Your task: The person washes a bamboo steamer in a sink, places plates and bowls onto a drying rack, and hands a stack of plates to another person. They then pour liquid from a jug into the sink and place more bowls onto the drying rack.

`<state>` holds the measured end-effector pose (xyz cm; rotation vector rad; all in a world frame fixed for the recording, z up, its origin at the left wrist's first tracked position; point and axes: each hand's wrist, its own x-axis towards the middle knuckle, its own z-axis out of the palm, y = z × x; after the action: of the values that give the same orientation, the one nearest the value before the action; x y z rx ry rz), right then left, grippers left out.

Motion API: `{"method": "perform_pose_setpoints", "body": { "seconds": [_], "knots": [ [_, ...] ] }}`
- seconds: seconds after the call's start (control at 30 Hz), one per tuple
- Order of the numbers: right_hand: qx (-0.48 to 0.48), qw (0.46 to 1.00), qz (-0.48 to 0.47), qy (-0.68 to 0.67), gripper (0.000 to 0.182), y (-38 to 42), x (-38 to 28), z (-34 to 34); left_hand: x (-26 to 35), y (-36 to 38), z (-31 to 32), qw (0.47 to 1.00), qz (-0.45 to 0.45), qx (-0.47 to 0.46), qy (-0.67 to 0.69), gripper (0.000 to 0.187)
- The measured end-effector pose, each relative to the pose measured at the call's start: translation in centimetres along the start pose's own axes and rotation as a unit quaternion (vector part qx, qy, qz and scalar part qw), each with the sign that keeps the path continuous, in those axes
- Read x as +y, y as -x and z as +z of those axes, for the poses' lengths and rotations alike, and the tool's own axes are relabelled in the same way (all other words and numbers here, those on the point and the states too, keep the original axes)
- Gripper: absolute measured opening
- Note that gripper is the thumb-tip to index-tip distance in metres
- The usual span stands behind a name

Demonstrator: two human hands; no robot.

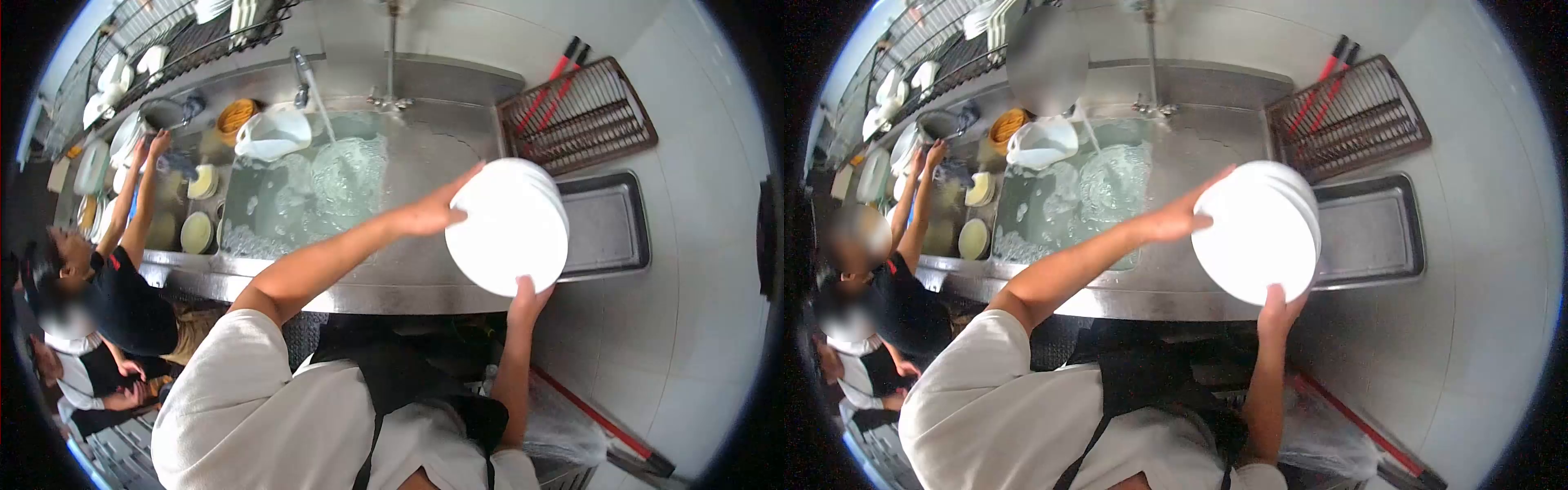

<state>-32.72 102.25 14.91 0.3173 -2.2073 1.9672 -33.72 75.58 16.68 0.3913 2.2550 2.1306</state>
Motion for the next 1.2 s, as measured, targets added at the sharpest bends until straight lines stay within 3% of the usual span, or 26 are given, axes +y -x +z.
{"method": "perform_pose_setpoints", "body": {
  "seconds": [0.07, 0.17, 0.2, 0.27, 0.33, 0.5, 0.53, 0.63, 0.67, 0.7, 0.77, 0.8, 0.83, 0.97, 1.0, 1.03, 1.1, 1.2],
  "knots": [
    [-0.064, 0.977, -0.174, 0.103, 0.082, -4.4, -3.2, 3.6, 2.3, -0.3, -4.1, 0.998, -0.009, 0.027, 0.051, 0.1],
    [-0.111, 0.941, -0.281, 0.151, 0.088, -7.7, -6.8, 9.4, 5.1, -0.2, -9.3, 0.987, -0.039, 0.105, 0.115, 0.098],
    [-0.097, 0.916, -0.353, 0.166, 0.083, -8.4, -7.0, 11.3, 4.3, -0.2, -10.6, 0.975, -0.019, 0.116, 0.186, 0.092],
    [-0.096, 0.892, -0.403, 0.181, 0.08, -8.8, -8.5, 14.8, 1.7, -0.3, -13.8, 0.946, -0.026, 0.154, 0.284, 0.073],
    [-0.091, 0.863, -0.459, 0.192, 0.075, -9.2, -9.4, 17.9, -0.1, -0.1, -16.0, 0.922, 0.024, 0.176, 0.345, 0.066],
    [-0.105, 0.829, -0.505, 0.215, 0.071, -8.2, -9.8, 23.1, -1.7, 2.2, -19.1, 0.862, 0.123, 0.175, 0.46, 0.063],
    [-0.113, 0.825, -0.51, 0.216, 0.07, -7.9, -9.9, 23.6, -2.9, 2.6, -19.8, 0.89, 0.141, 0.171, 0.399, 0.061],
    [-0.13, 0.819, -0.506, 0.237, 0.068, -6.7, -9.6, 24.8, -3.1, 4.8, -20.9, 0.868, 0.106, 0.135, 0.467, 0.061],
    [-0.135, 0.816, -0.521, 0.212, 0.069, -6.1, -10.2, 25.6, -4.9, 4.7, -21.3, 0.856, 0.117, 0.163, 0.477, 0.069],
    [-0.126, 0.817, -0.523, 0.209, 0.073, -5.9, -9.7, 26.2, -5.9, 4.6, -21.5, 0.867, 0.182, 0.127, 0.447, 0.057],
    [-0.115, 0.854, -0.48, 0.167, 0.077, -5.3, -7.6, 26.3, -1.8, 7.1, -20.8, 0.871, 0.169, 0.191, 0.419, 0.087],
    [-0.119, 0.879, -0.447, 0.118, 0.077, -4.7, -6.9, 26.7, -1.3, 7.9, -21.0, 0.904, 0.141, 0.205, 0.348, 0.093],
    [-0.123, 0.901, -0.409, 0.082, 0.076, -4.3, -6.1, 26.5, -2.9, 7.4, -21.1, 0.927, 0.159, 0.227, 0.252, 0.09],
    [-0.13, 0.977, -0.168, -0.003, 0.082, -2.2, -1.9, 24.4, -3.4, 10.0, -17.9, 0.938, 0.107, 0.259, 0.203, 0.079],
    [-0.138, 0.986, -0.078, -0.045, 0.081, -0.5, -3.2, 24.3, -2.6, 11.5, -16.8, 0.947, 0.098, 0.268, 0.146, 0.067],
    [-0.146, 0.986, 0.016, -0.081, 0.08, 1.2, -4.5, 23.8, -2.0, 12.9, -16.1, 0.952, 0.096, 0.274, 0.101, 0.065],
    [-0.192, 0.972, 0.075, -0.115, 0.072, 2.7, -4.2, 22.7, -0.6, 15.3, -14.5, 0.955, 0.088, 0.283, 0.011, 0.067],
    [-0.248, 0.937, 0.179, -0.169, 0.064, 3.2, -0.7, 21.8, 0.7, 19.2, -10.7, 0.909, 0.009, 0.409, -0.083, 0.071]
  ]
}}
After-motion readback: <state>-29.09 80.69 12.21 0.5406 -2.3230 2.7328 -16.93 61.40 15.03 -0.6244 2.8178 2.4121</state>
